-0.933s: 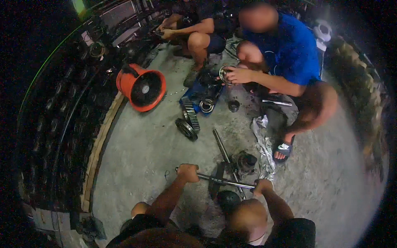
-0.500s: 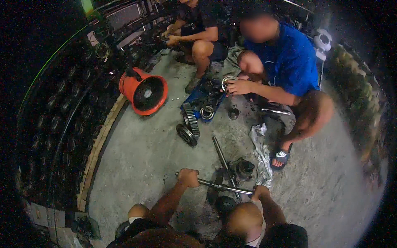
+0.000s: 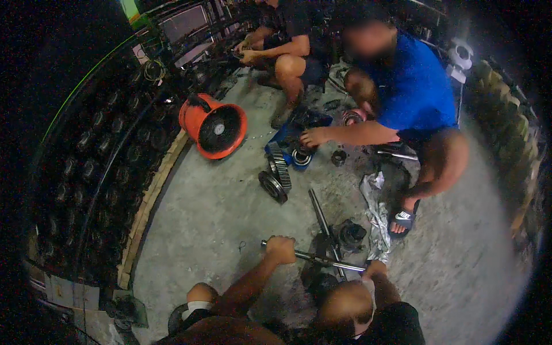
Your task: The person sits on the floor and uses a metal rod to rotate a mechanical part, likely a crankshaft, while two other people work on similar parts nearby. The person continues to rotate the part and occasionally pauses to observe the other workers.
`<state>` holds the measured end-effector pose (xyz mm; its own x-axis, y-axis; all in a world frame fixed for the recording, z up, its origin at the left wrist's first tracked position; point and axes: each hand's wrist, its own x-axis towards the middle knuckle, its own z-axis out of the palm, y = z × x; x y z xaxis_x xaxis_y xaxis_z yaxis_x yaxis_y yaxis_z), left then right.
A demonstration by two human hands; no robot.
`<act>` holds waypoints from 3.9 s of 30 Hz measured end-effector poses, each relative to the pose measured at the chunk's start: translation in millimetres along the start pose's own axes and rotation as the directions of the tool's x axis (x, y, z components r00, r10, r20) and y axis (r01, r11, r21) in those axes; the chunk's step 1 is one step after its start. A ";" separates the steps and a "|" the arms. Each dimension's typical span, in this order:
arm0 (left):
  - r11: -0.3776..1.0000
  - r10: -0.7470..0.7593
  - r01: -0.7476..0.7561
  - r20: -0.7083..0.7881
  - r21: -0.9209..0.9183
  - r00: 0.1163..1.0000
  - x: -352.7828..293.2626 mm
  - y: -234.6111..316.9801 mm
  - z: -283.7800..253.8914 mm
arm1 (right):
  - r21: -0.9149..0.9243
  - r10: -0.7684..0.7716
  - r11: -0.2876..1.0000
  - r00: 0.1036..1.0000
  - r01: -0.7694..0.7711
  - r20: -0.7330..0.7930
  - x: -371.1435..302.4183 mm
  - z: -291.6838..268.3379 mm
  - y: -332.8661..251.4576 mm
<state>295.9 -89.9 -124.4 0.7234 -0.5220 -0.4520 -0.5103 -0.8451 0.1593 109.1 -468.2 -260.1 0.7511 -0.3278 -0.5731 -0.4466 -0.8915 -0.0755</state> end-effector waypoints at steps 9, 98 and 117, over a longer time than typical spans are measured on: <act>0.999 -0.027 0.027 -0.008 0.019 1.000 0.6 -7.2 6.0 | -0.043 -0.044 0.998 0.999 0.044 0.010 -15.3 -20.5 -22.6; 0.990 -0.139 0.138 0.106 0.020 0.985 -2.8 26.4 -15.7 | -0.073 0.061 0.996 0.991 -0.052 0.115 4.7 -3.4 -7.2; 0.990 -0.118 0.122 0.053 -0.074 0.992 2.8 -22.3 8.1 | -0.059 0.012 0.998 1.000 -0.013 -0.024 -39.9 -52.5 -48.6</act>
<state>305.5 -71.6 -136.4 0.7529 -0.4119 -0.5134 -0.3827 -0.9085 0.1677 126.3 -428.2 -190.8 0.7572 -0.3460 -0.5541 -0.4272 -0.9039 -0.0195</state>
